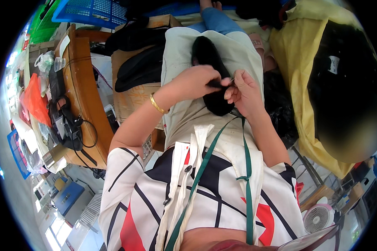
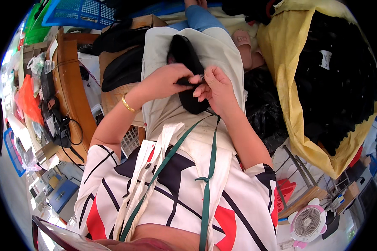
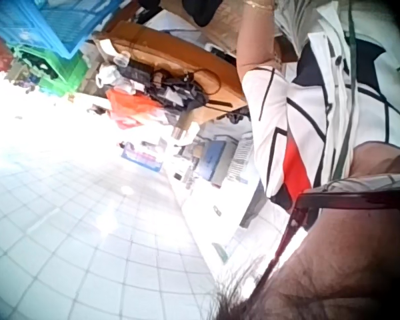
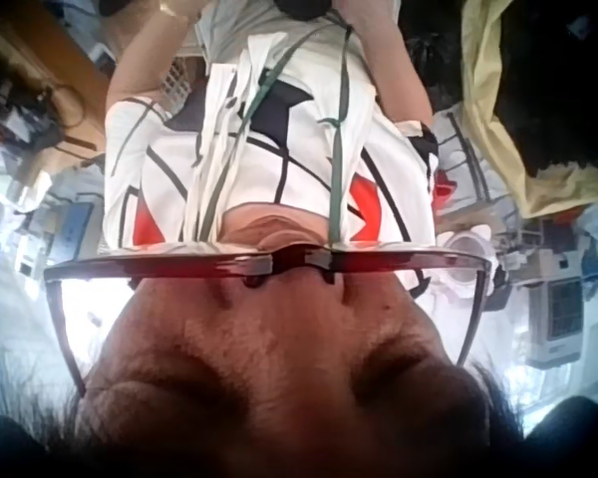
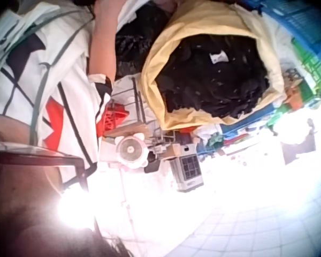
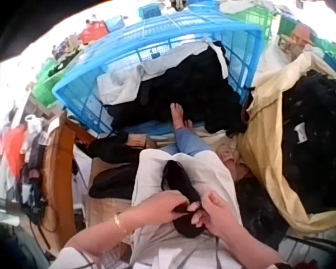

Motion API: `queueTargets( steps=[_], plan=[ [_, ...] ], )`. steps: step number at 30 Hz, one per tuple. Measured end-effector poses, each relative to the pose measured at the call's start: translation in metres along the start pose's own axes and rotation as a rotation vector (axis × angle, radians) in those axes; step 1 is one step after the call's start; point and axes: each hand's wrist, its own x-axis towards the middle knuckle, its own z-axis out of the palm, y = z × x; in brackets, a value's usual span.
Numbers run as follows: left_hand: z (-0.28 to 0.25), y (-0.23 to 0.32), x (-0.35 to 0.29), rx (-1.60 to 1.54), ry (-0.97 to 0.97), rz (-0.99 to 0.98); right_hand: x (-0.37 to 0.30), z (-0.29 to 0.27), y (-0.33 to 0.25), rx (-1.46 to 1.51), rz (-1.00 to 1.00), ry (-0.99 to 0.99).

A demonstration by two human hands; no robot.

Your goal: The person sits on the floor in a workshop and hand-sews a black shoe using a needle and thread. They repeatedly pull the thread through the shoe's sole and upper, occasionally adjusting the shoe's position on their lap.

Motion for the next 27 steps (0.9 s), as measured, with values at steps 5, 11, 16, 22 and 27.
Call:
queueTargets(
  steps=[5,11,16,22,27],
  plan=[
    [0.02,0.011,-0.015,-0.505,0.305,-0.306,-0.009,-0.034,0.008,0.134,0.041,0.08],
    [0.05,-0.025,-0.025,-0.606,0.094,-0.543,-0.011,-0.078,-0.026,0.39,-0.159,0.27],
    [0.059,-0.02,-0.03,-0.855,0.126,-0.527,-0.024,-0.122,-0.083,0.298,-0.758,0.567],
    [0.084,-0.027,-0.039,-0.543,0.536,-0.245,-0.016,-0.074,-0.061,-0.041,-0.791,0.619],
    [0.068,-0.017,-0.052,-1.024,0.344,-0.572,-0.017,-0.047,-0.022,-0.284,-0.412,0.284]
  ],
)
